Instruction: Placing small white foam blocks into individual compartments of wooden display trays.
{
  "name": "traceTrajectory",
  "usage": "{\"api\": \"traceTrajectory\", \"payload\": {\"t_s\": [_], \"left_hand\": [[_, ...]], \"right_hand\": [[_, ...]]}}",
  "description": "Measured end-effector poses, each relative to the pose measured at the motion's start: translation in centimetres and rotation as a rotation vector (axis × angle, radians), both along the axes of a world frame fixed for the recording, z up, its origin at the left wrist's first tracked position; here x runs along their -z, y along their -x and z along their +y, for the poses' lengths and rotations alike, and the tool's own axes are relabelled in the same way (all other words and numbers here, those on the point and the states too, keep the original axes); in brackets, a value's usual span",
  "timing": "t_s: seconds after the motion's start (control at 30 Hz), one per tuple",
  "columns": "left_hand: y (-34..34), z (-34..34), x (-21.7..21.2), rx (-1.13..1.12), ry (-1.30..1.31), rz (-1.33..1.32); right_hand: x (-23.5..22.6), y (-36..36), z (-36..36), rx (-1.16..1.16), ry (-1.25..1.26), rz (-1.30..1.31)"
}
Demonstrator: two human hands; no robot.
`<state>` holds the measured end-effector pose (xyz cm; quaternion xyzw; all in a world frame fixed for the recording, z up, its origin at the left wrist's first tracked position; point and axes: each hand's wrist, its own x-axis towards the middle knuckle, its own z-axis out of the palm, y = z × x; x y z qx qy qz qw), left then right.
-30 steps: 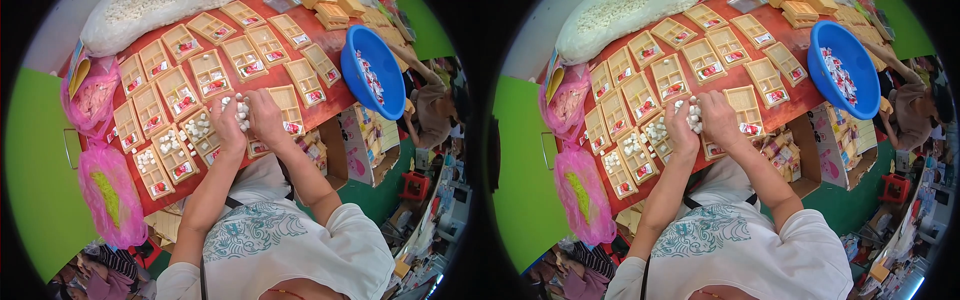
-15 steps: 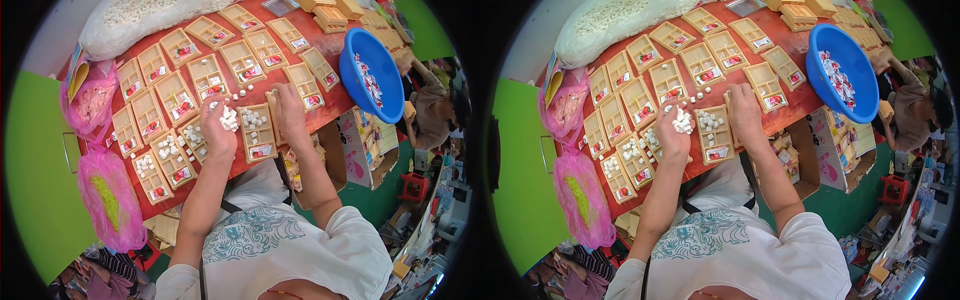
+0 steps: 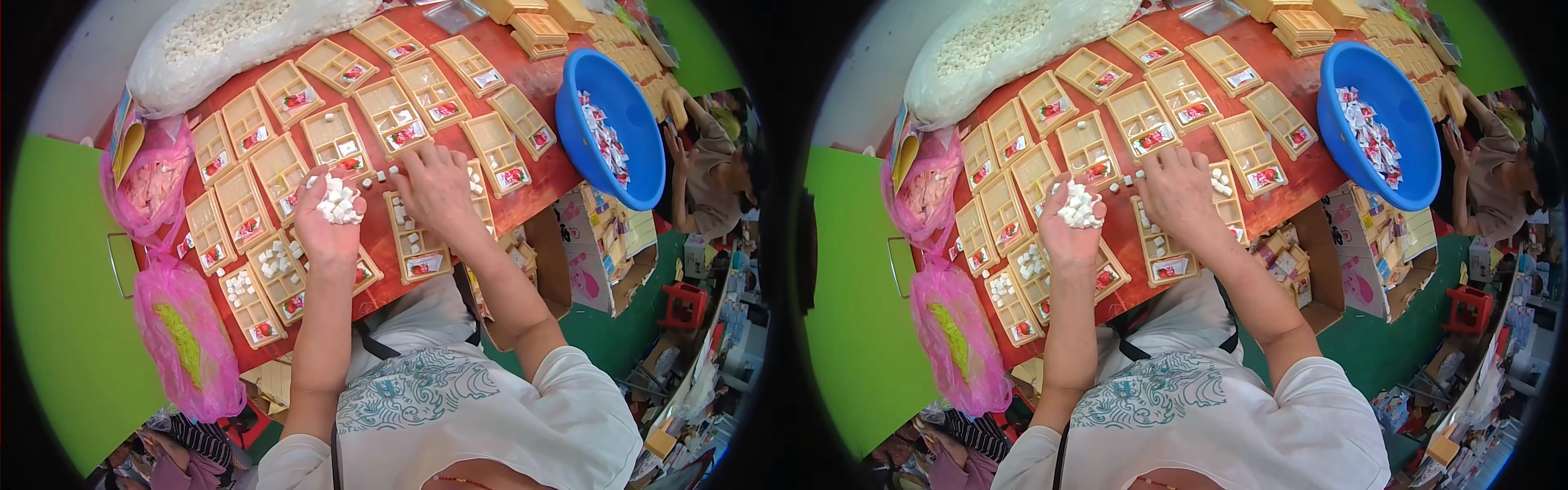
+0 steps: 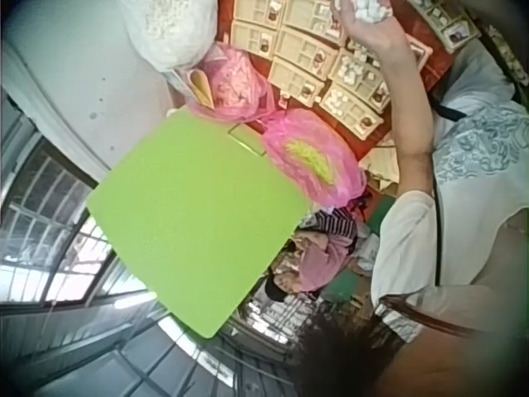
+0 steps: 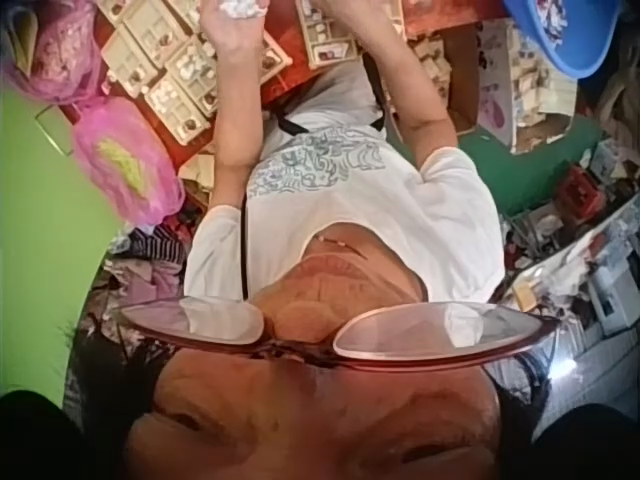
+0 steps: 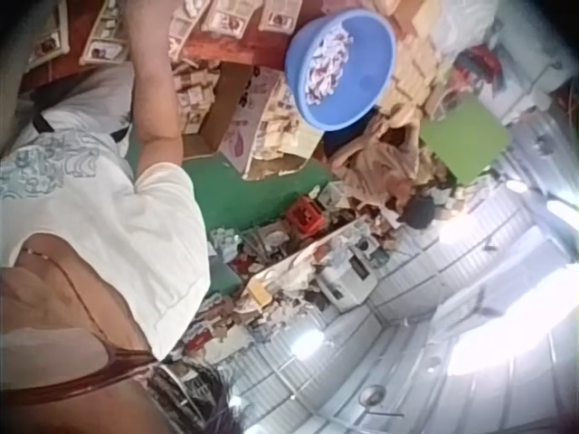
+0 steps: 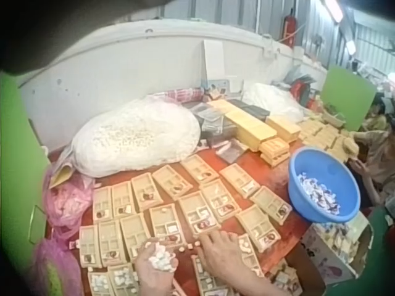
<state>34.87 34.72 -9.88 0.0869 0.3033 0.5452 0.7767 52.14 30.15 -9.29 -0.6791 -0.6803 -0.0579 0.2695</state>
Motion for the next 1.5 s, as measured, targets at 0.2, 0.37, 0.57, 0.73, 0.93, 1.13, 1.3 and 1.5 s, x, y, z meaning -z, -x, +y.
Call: {"api": "traceTrajectory", "payload": {"t_s": [0.2,0.37,0.57,0.73,0.93,1.13,1.3,1.5], "left_hand": [[2.1,0.5,-0.2,-0.048,0.02,0.005],[3.8,1.6,0.1,-0.078,-0.004,-0.036],[2.4,6.9,-0.8,-0.124,-0.092,0.133],[0.9,11.9,-0.4,-0.116,-0.128,0.252],[-2.0,14.7,0.7,-0.1,-0.313,0.435],[-2.9,14.4,1.8,0.072,-0.38,0.695],[-2.5,14.8,3.2,0.01,-0.533,0.756],[-1.5,15.2,1.1,-0.049,-0.241,0.355]], "right_hand": [[2.0,0.0,2.0,-0.122,0.14,-0.076],[1.3,1.0,2.1,-0.232,0.121,0.101],[1.7,2.7,2.5,-0.36,0.149,0.008],[-0.3,2.5,4.6,-0.326,0.173,0.105],[0.8,3.1,7.9,-0.377,0.069,-0.022],[1.4,3.1,8.2,-0.42,0.115,-0.08],[1.3,3.2,8.4,-0.428,0.071,-0.112],[1.1,3.3,8.3,-0.429,0.16,-0.099]]}}
